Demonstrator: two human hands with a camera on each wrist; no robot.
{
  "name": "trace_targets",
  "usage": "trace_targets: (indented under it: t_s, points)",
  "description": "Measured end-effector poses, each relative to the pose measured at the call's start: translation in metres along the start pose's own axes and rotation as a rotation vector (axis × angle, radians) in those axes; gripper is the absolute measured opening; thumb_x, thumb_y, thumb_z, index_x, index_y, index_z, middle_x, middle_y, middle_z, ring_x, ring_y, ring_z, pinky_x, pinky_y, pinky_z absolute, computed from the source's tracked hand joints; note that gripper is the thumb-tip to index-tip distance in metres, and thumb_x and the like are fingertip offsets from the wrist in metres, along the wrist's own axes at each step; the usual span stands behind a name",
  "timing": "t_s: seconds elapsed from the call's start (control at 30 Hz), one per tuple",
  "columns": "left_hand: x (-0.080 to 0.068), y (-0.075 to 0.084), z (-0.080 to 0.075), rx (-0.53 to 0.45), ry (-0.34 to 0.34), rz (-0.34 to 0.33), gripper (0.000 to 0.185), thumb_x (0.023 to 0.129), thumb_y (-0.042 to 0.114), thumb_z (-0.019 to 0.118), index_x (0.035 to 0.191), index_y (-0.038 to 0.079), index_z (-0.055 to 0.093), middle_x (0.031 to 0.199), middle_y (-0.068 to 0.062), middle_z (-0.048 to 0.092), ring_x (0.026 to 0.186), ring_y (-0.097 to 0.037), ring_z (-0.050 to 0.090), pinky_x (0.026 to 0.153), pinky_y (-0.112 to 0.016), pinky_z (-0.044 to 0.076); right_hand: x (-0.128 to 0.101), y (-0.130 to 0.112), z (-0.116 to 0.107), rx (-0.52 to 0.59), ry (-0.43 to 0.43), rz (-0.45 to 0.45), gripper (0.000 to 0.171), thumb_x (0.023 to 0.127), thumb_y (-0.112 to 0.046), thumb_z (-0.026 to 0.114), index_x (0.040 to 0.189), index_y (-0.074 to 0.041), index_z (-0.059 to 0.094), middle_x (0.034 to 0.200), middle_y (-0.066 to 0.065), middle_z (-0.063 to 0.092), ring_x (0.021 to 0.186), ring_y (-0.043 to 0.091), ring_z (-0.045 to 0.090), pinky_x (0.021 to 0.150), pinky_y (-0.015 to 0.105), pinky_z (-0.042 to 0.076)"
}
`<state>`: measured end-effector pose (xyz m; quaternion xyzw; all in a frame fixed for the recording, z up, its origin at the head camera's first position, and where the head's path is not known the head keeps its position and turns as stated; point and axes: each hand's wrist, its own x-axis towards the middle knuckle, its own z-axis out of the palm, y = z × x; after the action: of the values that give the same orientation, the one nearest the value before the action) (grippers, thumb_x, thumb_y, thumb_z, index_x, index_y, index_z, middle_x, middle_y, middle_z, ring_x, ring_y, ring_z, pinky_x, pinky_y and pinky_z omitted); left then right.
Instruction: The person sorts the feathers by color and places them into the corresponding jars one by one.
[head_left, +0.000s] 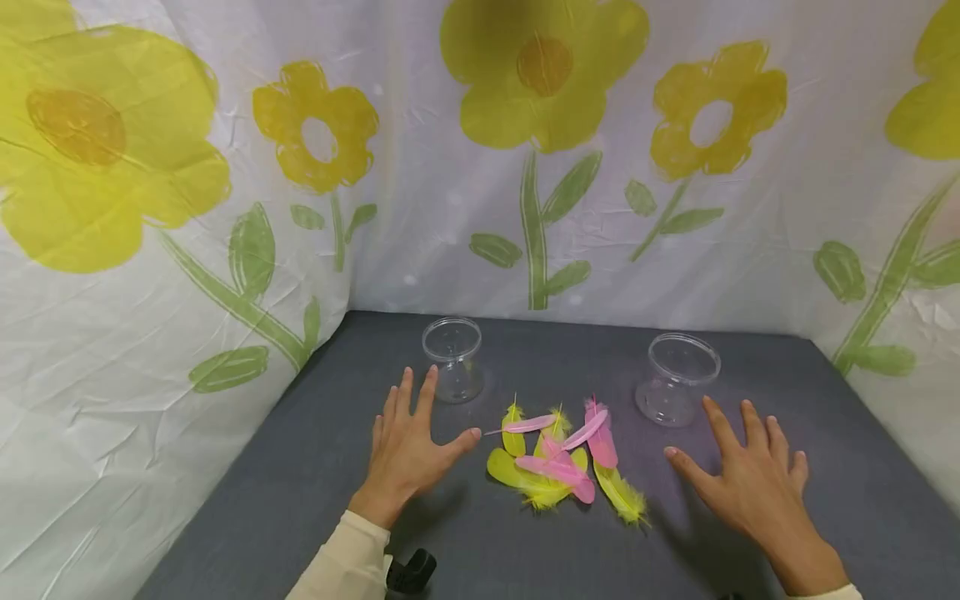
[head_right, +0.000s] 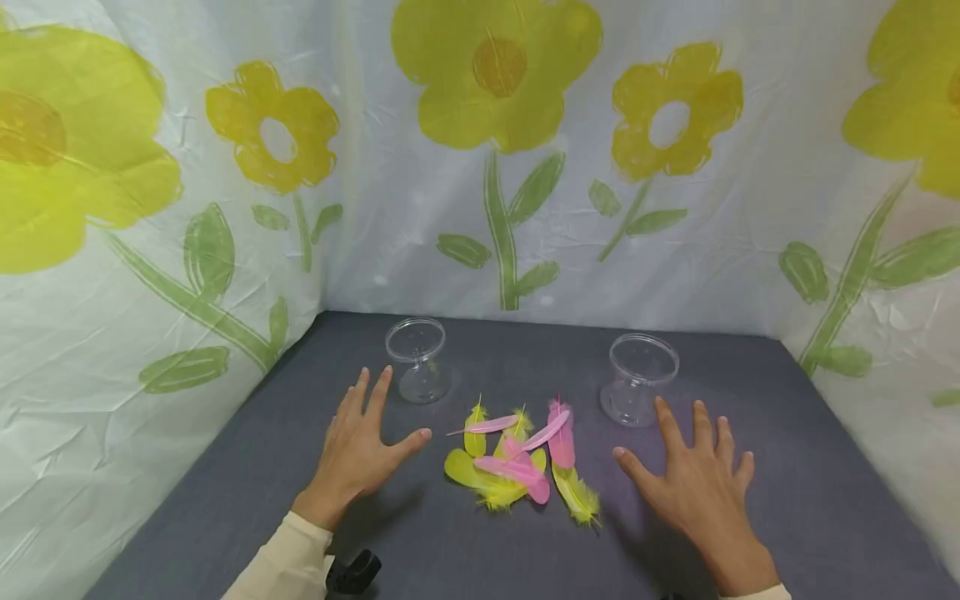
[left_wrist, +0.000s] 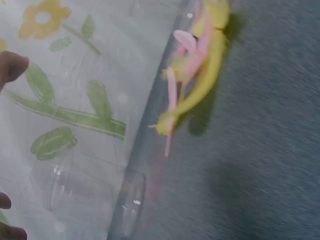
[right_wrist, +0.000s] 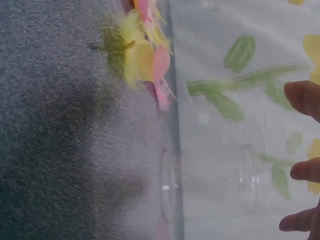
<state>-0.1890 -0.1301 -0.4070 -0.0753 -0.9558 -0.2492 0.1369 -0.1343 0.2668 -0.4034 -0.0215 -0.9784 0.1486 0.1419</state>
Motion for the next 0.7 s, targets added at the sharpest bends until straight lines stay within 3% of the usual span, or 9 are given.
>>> trace_targets:
  t_s: [0.17, 0.33, 0.4, 0.53, 0.7]
  points:
    - [0.017, 0.002, -0.003, -0.236, 0.215, 0.108, 0.099, 0.078, 0.053, 0.072, 0.154, 0.015, 0.022, 0.157, -0.017, 0.017, 0.138, -0.042, 0.023, 0.097, -0.069, 0.028, 0.0, 0.002, -0.002, 0.013, 0.036, -0.013, 0.087, 0.085, -0.065, 0.057, 0.15, -0.015, 0.029, 0.144, 0.036, 0.022, 0.126, 0.062, 0.017, 0.084, 0.08, 0.013]
    - [0.042, 0.001, -0.002, -0.492, 0.428, 0.219, 0.09, 0.081, 0.041, 0.071, 0.153, 0.012, 0.025, 0.155, -0.012, 0.025, 0.137, -0.033, 0.028, 0.099, -0.062, 0.032, 0.0, 0.002, -0.004, 0.042, 0.092, -0.034, 0.085, 0.083, -0.061, 0.063, 0.147, -0.014, 0.034, 0.143, 0.035, 0.026, 0.124, 0.061, 0.022, 0.084, 0.078, 0.016]
    - [0.053, -0.001, -0.002, -0.583, 0.472, 0.23, 0.086, 0.083, 0.041, 0.068, 0.152, 0.013, 0.025, 0.154, -0.009, 0.027, 0.137, -0.03, 0.03, 0.099, -0.06, 0.032, 0.0, 0.001, -0.004, 0.048, 0.107, -0.041, 0.084, 0.083, -0.06, 0.064, 0.146, -0.014, 0.035, 0.142, 0.035, 0.027, 0.123, 0.06, 0.023, 0.084, 0.077, 0.017]
    - [0.072, -0.007, 0.0, -0.74, 0.498, 0.214, 0.082, 0.086, 0.043, 0.064, 0.152, 0.015, 0.024, 0.154, -0.005, 0.026, 0.137, -0.024, 0.029, 0.102, -0.056, 0.031, 0.0, 0.001, -0.003, 0.056, 0.116, -0.049, 0.084, 0.081, -0.059, 0.066, 0.146, -0.013, 0.036, 0.141, 0.035, 0.029, 0.122, 0.061, 0.025, 0.083, 0.078, 0.018]
    - [0.095, -0.014, 0.016, -0.878, 0.52, 0.164, 0.09, 0.086, 0.059, 0.057, 0.151, 0.009, 0.021, 0.153, -0.01, 0.027, 0.137, -0.026, 0.029, 0.103, -0.053, 0.031, -0.002, 0.003, -0.003, 0.071, 0.14, -0.051, 0.084, 0.08, -0.057, 0.069, 0.145, -0.013, 0.038, 0.141, 0.035, 0.03, 0.123, 0.061, 0.025, 0.083, 0.078, 0.019]
